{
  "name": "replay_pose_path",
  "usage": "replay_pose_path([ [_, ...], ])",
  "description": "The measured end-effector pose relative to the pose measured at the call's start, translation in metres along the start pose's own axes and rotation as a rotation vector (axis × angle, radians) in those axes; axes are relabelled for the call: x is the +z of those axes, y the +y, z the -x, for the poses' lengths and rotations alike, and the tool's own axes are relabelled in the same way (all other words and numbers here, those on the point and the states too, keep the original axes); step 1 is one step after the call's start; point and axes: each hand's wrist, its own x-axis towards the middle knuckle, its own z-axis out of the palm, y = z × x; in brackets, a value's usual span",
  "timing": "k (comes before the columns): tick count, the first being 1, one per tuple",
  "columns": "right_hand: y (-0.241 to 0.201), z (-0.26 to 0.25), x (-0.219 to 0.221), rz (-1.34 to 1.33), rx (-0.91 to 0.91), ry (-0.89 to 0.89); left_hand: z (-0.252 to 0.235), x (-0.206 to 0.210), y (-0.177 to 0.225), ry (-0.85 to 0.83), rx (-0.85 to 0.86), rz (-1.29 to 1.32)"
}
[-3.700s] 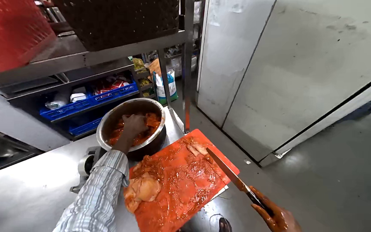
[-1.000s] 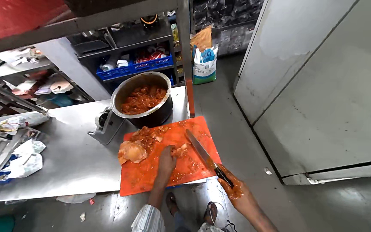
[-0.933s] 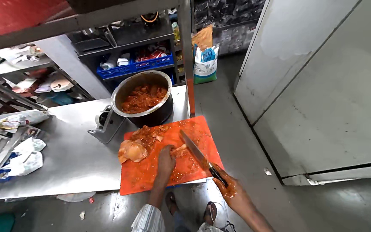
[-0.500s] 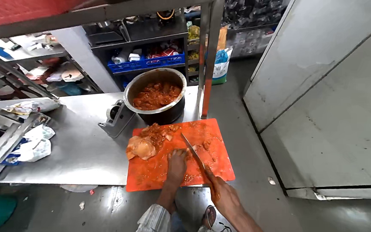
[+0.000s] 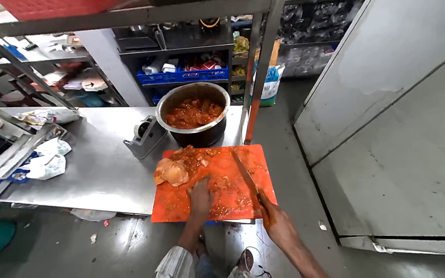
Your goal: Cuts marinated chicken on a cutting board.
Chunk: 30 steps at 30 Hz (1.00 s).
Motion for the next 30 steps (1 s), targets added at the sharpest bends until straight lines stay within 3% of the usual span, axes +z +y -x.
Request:
replay_pose_path([
  [2, -0.004, 0.008, 0.003, -0.047, -0.046, 0.035, 0.005, -0.002, -0.007, 0.044, -0.028, 0.034],
  [7, -0.021, 0.025, 0.017, -0.066, -0.113, -0.012, -0.003, 0.003, -0.001, 0.052, 0.093, 0.01],
  [13, -0.017, 0.025, 0.029, -0.022, -0.085, -0.138, -0.007, 0.014, -0.005, 0.061, 0.168, -0.027],
  [17, -0.037, 0.013, 0.031, 0.055, -0.07, -0.18, -0.008, 0.009, 0.0, 0.042, 0.198, -0.071],
  [22, -0.036, 0.037, 0.025, 0.126, -0.016, -0.238, -0.008, 0.01, 0.008, 0.026, 0.104, -0.104],
  [27, -0.049, 0.009, 0.026, 0.147, -0.03, -0.272, -0.006, 0.009, 0.005, -0.001, 0.127, -0.128],
  [30, -0.017, 0.02, 0.025, 0.066, -0.052, -0.168, -0.008, 0.008, 0.007, -0.005, 0.102, -0.159],
])
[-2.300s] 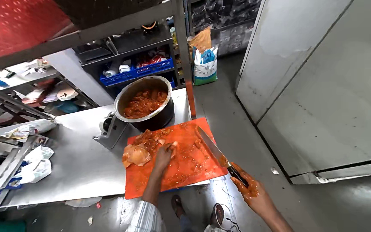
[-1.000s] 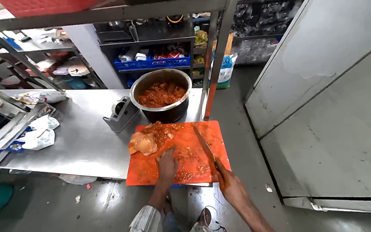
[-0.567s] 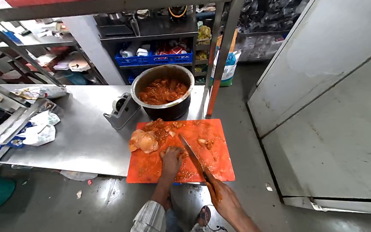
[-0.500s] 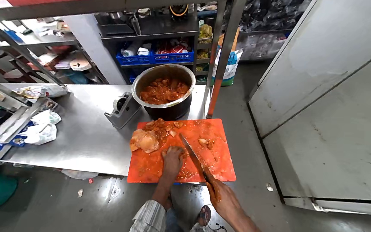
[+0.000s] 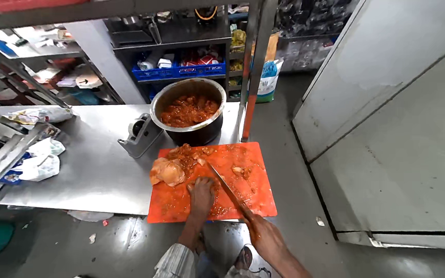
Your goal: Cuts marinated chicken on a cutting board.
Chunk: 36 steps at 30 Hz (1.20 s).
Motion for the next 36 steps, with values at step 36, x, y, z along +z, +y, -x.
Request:
replay_pose_path([
  [36, 0.056, 0.037, -0.008, -0.311, 0.006, 0.324, -0.072, -0.084, 0.015, -0.041, -0.151, 0.688],
])
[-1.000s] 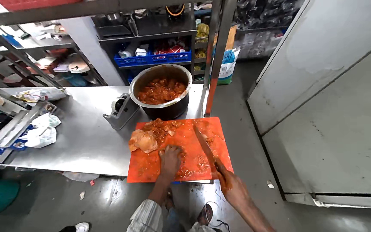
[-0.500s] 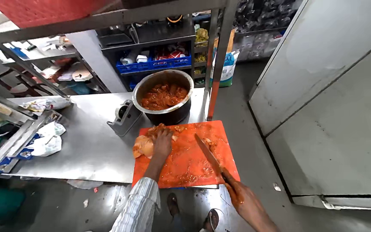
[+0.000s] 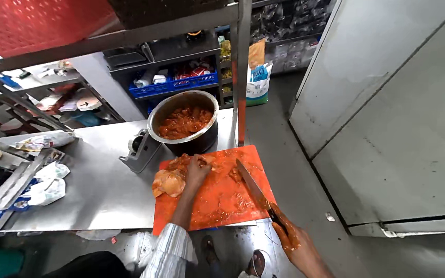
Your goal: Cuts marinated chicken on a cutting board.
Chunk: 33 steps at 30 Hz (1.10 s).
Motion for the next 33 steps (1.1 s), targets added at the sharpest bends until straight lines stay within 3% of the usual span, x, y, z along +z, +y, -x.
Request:
replay_pose_path([
  [2, 0.001, -0.002, -0.001, -0.016, -0.004, -0.009, 0.022, 0.017, -0.015, 0.029, -0.073, 0.204],
  [6, -0.004, -0.004, -0.005, -0.015, 0.008, -0.055, 0.06, 0.026, -0.065, 0.131, -0.126, -0.353],
  [9, -0.009, -0.004, 0.003, -0.008, 0.011, -0.1, 0.075, 0.019, -0.086, 0.285, -0.053, -0.424],
  [15, -0.044, -0.014, 0.026, 0.042, -0.049, -0.272, 0.055, 0.027, -0.084, 0.033, 0.161, -0.617],
  [23, -0.058, -0.019, 0.044, 0.091, -0.024, -0.372, 0.064, 0.043, -0.096, 0.153, 0.143, -0.535],
  [28, -0.1, -0.042, 0.056, 0.296, 0.036, -0.475, 0.064, 0.037, -0.085, 0.055, 0.08, -0.614],
  [33, -0.067, -0.026, 0.041, 0.3, 0.051, -0.418, 0.06, 0.038, -0.08, 0.058, 0.047, -0.653],
])
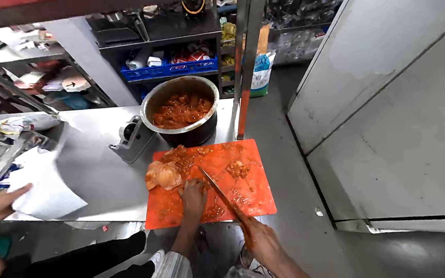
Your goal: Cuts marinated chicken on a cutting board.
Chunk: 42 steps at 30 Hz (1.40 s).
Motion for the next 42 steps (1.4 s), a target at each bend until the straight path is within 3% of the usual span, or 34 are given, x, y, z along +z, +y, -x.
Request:
replay_pose_path([
  [7, 0.047, 0.009, -0.009, -0.213, -0.057, 0.358, -0.01, -0.006, 0.017, -0.046, -0.019, 0.027],
  [10, 0.057, 0.021, -0.008, -0.265, -0.098, 0.433, -0.019, 0.0, 0.043, -0.129, 0.14, 0.08],
  [14, 0.054, 0.037, 0.004, -0.261, -0.111, 0.31, -0.068, -0.045, 0.035, -0.004, 0.055, 0.182],
  [16, 0.042, 0.043, 0.013, -0.239, -0.152, 0.176, -0.104, -0.055, 0.014, 0.067, 0.123, 0.119],
  [19, 0.02, 0.035, 0.018, -0.144, -0.179, -0.031, -0.142, -0.049, 0.002, -0.123, 0.331, -0.164],
  [22, 0.021, 0.023, 0.011, -0.142, -0.087, 0.031, -0.158, -0.042, 0.001, -0.149, 0.347, -0.292],
  [25, 0.043, 0.019, -0.001, -0.18, -0.005, 0.199, -0.15, -0.052, 0.008, -0.184, 0.212, -0.223],
  [27, 0.057, 0.019, -0.01, -0.186, -0.004, 0.239, -0.133, -0.064, 0.014, -0.227, 0.114, 0.009],
  [30, 0.065, 0.022, -0.015, -0.231, -0.024, 0.242, -0.092, -0.067, 0.016, -0.28, 0.11, 0.443],
  [31, 0.066, 0.023, -0.015, -0.243, -0.028, 0.237, -0.079, -0.063, 0.014, -0.291, 0.097, 0.478],
  [34, 0.063, 0.027, -0.01, -0.259, -0.04, 0.252, -0.047, -0.051, -0.004, -0.152, -0.034, 0.274],
  [37, 0.051, 0.03, 0.005, -0.238, -0.146, 0.331, -0.026, -0.059, -0.025, 0.11, -0.157, 0.371],
  [42, 0.024, 0.016, 0.013, -0.154, -0.158, 0.095, -0.031, -0.095, -0.038, 0.184, -0.17, 0.298],
])
